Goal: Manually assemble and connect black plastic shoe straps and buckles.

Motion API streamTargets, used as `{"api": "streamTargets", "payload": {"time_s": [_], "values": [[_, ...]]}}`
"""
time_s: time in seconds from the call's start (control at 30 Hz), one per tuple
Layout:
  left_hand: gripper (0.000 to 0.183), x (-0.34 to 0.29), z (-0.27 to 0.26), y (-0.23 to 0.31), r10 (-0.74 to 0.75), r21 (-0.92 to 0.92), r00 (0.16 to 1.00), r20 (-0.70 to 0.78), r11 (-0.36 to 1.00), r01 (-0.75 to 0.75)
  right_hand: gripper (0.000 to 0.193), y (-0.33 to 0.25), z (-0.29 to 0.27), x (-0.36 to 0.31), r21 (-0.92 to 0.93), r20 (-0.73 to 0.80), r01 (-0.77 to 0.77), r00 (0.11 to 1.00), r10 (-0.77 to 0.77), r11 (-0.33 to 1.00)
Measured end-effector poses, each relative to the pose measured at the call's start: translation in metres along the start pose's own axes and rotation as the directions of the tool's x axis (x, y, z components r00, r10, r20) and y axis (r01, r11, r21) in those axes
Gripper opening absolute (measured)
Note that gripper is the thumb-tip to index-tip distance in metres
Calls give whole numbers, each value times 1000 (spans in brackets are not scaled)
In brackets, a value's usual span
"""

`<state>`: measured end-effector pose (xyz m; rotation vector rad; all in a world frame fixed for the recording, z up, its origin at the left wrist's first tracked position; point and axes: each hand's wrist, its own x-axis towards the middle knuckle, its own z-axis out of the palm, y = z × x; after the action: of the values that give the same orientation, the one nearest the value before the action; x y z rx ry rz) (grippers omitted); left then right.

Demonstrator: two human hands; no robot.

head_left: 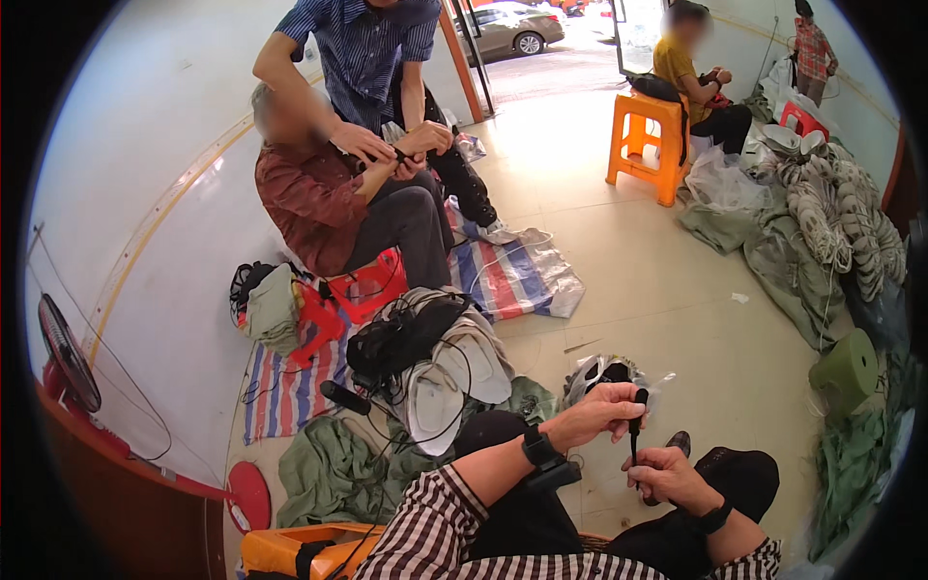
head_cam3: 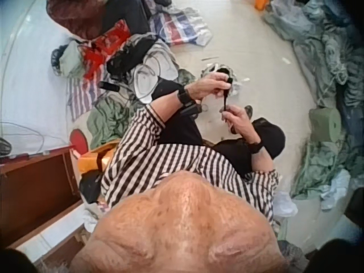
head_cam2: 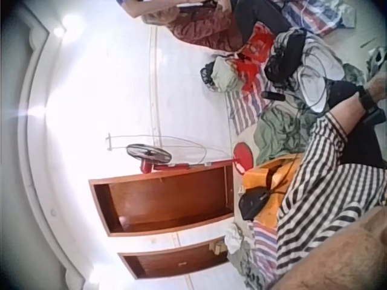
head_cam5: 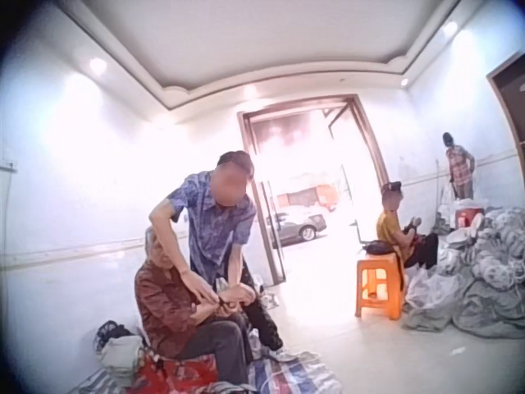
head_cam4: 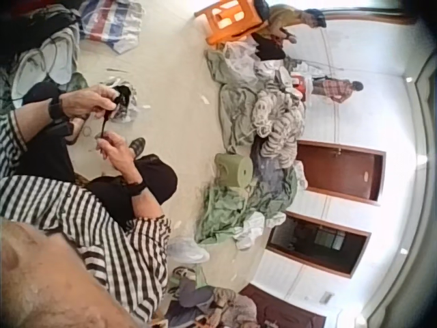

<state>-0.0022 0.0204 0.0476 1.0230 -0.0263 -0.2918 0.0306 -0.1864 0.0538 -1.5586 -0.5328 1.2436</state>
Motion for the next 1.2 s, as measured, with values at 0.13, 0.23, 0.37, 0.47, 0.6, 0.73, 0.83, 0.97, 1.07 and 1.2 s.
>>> {"api": "streamTargets", "payload": {"time_s": [0.13, 0.23, 0.37, 0.47, 0.6, 0.73, 0.83, 0.97, 1.07, 1.2], "values": [[13, -3, -8, -6, 18, 25, 999, -28, 1000, -18, 17, 6, -1, 3, 7, 18, 28, 999, -29, 1000], [14, -1, -6, -4, -22, 20, 999, -27, 1000, 23, 18, 9, -3, 5, -133, -12, 66, 998, -68, 989], [16, -3, -4, -5, -31, 80, 998, -57, 996, 36, 18, 4, -1, 6, -360, -22, 140, 987, -159, 922], [18, -2, -4, -5, -37, 76, 999, -24, 996, 39, 11, 5, -2, 6, -452, 14, 240, 965, -262, 859], [18, -5, -12, -2, 9, 80, 993, -114, 997, 0, 15, 7, 1, 6, -475, -10, 184, 977, -214, 861], [21, -3, -12, -1, 84, 36, 981, -175, 996, -79, 14, 10, 2, 2, -167, -152, 151, 973, -177, 974], [30, -2, -13, -2, 44, -2, 971, -235, 999, -46, 14, 17, -8, 7, -53, -238, 180, 953, -187, 982], [18, -6, -22, 4, -3, 58, 949, -315, 998, 23, 15, 5, -10, 20, -79, -281, 153, 945, -169, 985], [16, 0, -17, 3, -8, 90, 972, -234, 996, 29, 16, 16, -16, 21, -121, -369, 172, 907, -205, 978], [16, 2, -22, 2, -22, 164, 968, -251, 984, 64, 16, 22, -20, 25, -315, -413, 232, 840, -352, 921]]}}
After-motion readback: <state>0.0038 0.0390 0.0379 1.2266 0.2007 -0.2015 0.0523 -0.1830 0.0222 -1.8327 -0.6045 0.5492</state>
